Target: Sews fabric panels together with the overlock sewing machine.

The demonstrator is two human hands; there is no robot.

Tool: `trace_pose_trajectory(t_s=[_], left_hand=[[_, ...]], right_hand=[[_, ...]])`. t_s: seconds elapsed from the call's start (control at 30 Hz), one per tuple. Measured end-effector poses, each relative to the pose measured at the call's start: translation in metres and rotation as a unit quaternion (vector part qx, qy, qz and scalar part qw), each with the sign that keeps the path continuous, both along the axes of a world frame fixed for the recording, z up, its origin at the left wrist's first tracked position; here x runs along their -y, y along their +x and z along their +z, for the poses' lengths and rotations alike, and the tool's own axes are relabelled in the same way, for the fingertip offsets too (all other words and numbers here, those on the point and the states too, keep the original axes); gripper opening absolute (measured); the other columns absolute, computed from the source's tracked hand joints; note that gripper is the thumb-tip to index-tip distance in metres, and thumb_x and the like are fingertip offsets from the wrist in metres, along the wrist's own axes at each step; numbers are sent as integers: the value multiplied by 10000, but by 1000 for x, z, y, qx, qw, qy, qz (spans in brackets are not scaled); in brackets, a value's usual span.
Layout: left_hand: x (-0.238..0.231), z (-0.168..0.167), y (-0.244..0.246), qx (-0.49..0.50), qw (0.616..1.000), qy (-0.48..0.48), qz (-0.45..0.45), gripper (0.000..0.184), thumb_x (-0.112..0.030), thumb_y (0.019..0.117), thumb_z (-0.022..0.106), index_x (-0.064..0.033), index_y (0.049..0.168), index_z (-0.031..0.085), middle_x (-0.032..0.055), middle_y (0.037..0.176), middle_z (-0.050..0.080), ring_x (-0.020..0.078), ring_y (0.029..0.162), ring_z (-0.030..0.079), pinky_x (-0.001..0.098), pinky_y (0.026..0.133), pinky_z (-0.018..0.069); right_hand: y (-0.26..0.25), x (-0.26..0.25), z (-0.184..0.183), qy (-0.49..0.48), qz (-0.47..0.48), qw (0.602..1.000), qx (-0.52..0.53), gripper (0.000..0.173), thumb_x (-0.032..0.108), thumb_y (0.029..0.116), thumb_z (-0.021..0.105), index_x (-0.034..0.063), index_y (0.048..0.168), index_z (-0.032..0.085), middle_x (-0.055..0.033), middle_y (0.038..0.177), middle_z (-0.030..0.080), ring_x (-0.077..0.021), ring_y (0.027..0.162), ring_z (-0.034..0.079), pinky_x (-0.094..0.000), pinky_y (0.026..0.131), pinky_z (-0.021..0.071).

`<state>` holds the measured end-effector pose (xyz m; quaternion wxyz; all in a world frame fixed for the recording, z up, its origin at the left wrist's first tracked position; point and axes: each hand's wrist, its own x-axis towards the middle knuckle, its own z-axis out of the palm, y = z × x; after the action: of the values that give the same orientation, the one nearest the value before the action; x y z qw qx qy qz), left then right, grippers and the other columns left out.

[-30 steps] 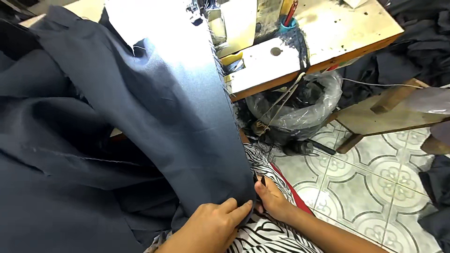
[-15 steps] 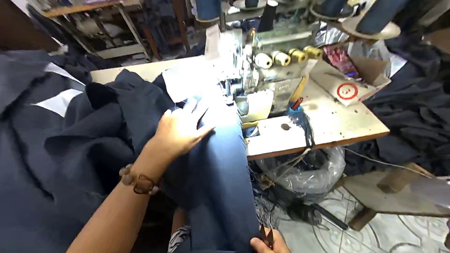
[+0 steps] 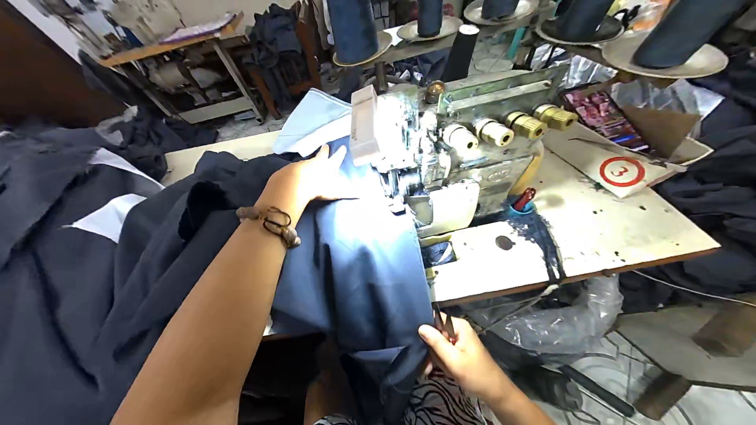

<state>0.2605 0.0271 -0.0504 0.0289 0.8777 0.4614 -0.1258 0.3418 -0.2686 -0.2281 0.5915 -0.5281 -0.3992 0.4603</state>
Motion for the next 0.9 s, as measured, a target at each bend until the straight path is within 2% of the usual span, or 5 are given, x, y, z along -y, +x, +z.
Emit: trace_pose_trajectory(t_s=[0.13, 0.4, 0.5, 0.6, 0.9], left_hand=[[7, 26, 12, 12, 998, -29, 48, 891, -543, 984, 607, -167, 1658, 161, 212, 1668, 251, 437, 1466, 377, 679, 1086, 349], [-18, -16, 13, 248, 954, 170, 0, 662, -390, 907, 755, -111, 1468, 542, 220, 1526, 465, 484, 1348, 466, 696, 1022, 374], [56, -23, -10, 336, 912, 212, -105, 285, -215, 959, 663, 13, 1130, 667, 217, 1091, 681, 407, 1001, 676, 612, 833, 525], [139, -63, -41, 378, 893, 169, -177, 310, -317, 968, 591, -64, 1080, 731, 78, 908, 720, 231, 777, 697, 464, 667, 581], [233, -172, -123, 373, 927, 9, 26, 383, 25, 838, 661, 27, 1221, 669, 203, 1178, 704, 354, 1048, 712, 568, 867, 578]], right_hand=[[6, -29, 27, -5, -25, 999, 24, 124, 136, 1009, 526, 67, 983, 626, 98, 657, 602, 17, 513, 577, -173, 498, 525], [7, -74, 52, -51, -87, 995, -15, 178, 117, 1051, 534, 50, 892, 577, 60, 550, 488, -15, 415, 467, -182, 440, 447], [-2, -68, 44, 9, -121, 991, -64, 237, 94, 1053, 523, 69, 822, 569, 67, 510, 481, -19, 402, 469, -186, 433, 458], [-24, -39, 19, 47, -114, 987, -105, 214, 97, 1043, 492, 107, 845, 571, 89, 527, 499, -24, 427, 496, -207, 444, 487], [-77, 80, -46, -71, -99, 982, -145, 149, 36, 919, 625, 41, 1063, 588, 25, 728, 659, -63, 523, 608, -229, 501, 553]])
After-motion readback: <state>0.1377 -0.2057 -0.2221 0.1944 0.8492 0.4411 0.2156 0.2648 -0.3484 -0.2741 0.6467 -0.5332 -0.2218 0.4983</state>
